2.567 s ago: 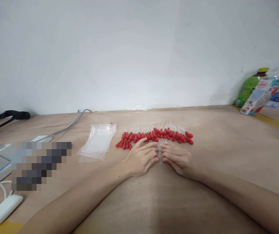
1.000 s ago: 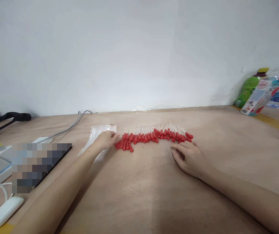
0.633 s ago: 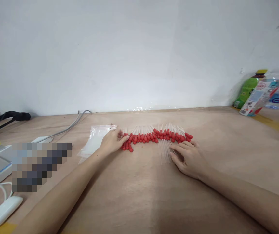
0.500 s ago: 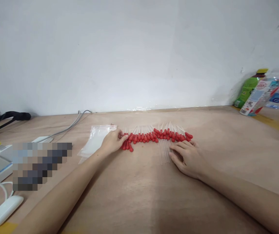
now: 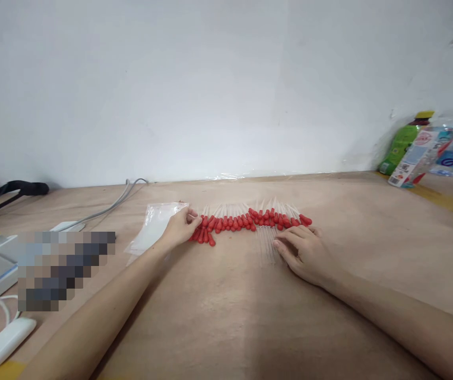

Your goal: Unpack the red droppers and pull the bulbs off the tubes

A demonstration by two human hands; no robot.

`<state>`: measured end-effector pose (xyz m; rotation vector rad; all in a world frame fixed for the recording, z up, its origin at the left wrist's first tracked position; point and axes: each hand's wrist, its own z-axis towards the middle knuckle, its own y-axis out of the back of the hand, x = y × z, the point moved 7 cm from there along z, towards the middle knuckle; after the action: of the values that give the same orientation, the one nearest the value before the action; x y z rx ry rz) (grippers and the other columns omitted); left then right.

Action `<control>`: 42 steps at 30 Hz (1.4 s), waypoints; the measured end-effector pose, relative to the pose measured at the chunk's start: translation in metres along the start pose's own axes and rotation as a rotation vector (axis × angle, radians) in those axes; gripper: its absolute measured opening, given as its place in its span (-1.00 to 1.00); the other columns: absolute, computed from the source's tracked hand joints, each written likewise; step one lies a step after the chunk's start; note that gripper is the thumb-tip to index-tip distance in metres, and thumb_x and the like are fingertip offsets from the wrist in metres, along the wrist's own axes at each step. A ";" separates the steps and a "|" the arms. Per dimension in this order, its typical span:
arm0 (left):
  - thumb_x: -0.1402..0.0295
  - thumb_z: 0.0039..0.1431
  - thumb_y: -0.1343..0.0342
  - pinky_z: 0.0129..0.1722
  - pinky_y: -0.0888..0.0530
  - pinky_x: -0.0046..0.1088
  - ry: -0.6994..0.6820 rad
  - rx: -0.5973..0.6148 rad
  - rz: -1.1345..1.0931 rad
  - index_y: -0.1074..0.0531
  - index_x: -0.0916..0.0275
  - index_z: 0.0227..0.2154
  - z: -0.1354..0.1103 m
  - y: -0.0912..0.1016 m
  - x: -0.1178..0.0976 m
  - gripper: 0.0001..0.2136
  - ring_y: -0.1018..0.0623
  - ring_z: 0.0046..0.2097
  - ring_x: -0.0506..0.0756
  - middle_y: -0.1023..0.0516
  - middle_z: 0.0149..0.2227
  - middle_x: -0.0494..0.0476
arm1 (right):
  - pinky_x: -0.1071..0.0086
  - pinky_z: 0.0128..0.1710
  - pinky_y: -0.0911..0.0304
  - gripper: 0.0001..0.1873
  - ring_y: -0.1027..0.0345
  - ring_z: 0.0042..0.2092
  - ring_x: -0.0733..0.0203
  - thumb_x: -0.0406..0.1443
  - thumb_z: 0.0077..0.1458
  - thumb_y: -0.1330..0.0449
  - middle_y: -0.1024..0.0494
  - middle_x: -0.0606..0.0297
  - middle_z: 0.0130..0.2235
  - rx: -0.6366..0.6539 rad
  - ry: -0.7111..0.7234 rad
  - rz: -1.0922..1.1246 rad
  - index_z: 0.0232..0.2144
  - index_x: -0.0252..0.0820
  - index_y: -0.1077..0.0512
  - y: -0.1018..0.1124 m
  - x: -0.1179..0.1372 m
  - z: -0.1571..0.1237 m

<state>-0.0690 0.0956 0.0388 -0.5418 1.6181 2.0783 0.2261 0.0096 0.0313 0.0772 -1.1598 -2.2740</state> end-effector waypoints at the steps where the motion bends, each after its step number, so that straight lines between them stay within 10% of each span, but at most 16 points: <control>1: 0.17 -0.03 -0.02 -0.46 -0.35 -0.50 0.007 -0.014 0.000 -0.31 0.22 -0.33 0.000 0.001 0.000 -0.75 -0.49 -0.43 0.04 -0.49 -0.49 0.00 | 0.24 -0.15 0.02 -0.78 -0.33 -0.25 0.22 -0.21 0.12 0.00 -0.50 0.30 -0.34 -0.014 -0.006 0.009 -0.37 -0.13 -0.43 0.001 -0.001 0.000; 10: 0.33 0.05 0.04 -0.37 -0.38 -0.51 -0.351 -0.307 0.010 -0.29 0.23 -0.30 -0.025 0.021 -0.054 -0.85 -0.46 -0.41 0.00 -0.42 -0.43 0.01 | 0.23 -0.14 -0.05 -0.79 -0.32 -0.18 0.17 -0.24 0.08 -0.05 -0.47 0.19 -0.23 -0.152 0.043 0.047 -0.27 -0.17 -0.40 0.006 -0.003 0.002; 20: 0.41 0.14 0.06 -0.41 -0.38 -0.55 -0.887 0.024 0.037 -0.32 0.23 -0.26 -0.084 -0.039 -0.104 -0.87 -0.44 -0.40 -0.03 -0.45 -0.38 0.06 | 0.08 0.06 -0.02 -0.46 -0.11 0.11 0.02 -0.14 0.07 -0.05 -0.26 0.10 0.10 -0.134 0.250 -0.024 0.10 -0.15 -0.17 0.002 0.017 0.012; 28: 0.44 0.11 0.02 -0.37 -0.41 -0.51 -0.930 0.045 -0.041 -0.33 0.27 -0.26 -0.082 -0.042 -0.100 -0.87 -0.46 -0.36 -0.01 -0.45 -0.37 0.11 | 0.07 0.07 0.03 -0.78 -0.19 0.06 0.11 -0.28 0.12 -0.03 -0.44 0.30 -0.04 -0.061 0.328 0.025 -0.39 -0.07 -0.48 -0.008 0.030 0.018; 42: 0.39 0.07 -0.09 -0.14 -0.44 -0.30 -1.014 -0.084 -0.113 -0.35 0.26 -0.16 -0.093 -0.034 -0.115 -0.76 -0.44 -0.12 0.11 -0.46 -0.20 0.24 | 0.06 0.06 0.04 -0.85 -0.29 -0.06 0.15 -0.27 0.07 -0.09 -0.52 0.32 -0.21 -0.129 0.322 0.136 -0.39 -0.04 -0.48 -0.004 0.032 0.008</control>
<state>0.0478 -0.0003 0.0545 0.3685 0.8693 1.8360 0.1953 0.0010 0.0402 0.2939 -0.8250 -2.1147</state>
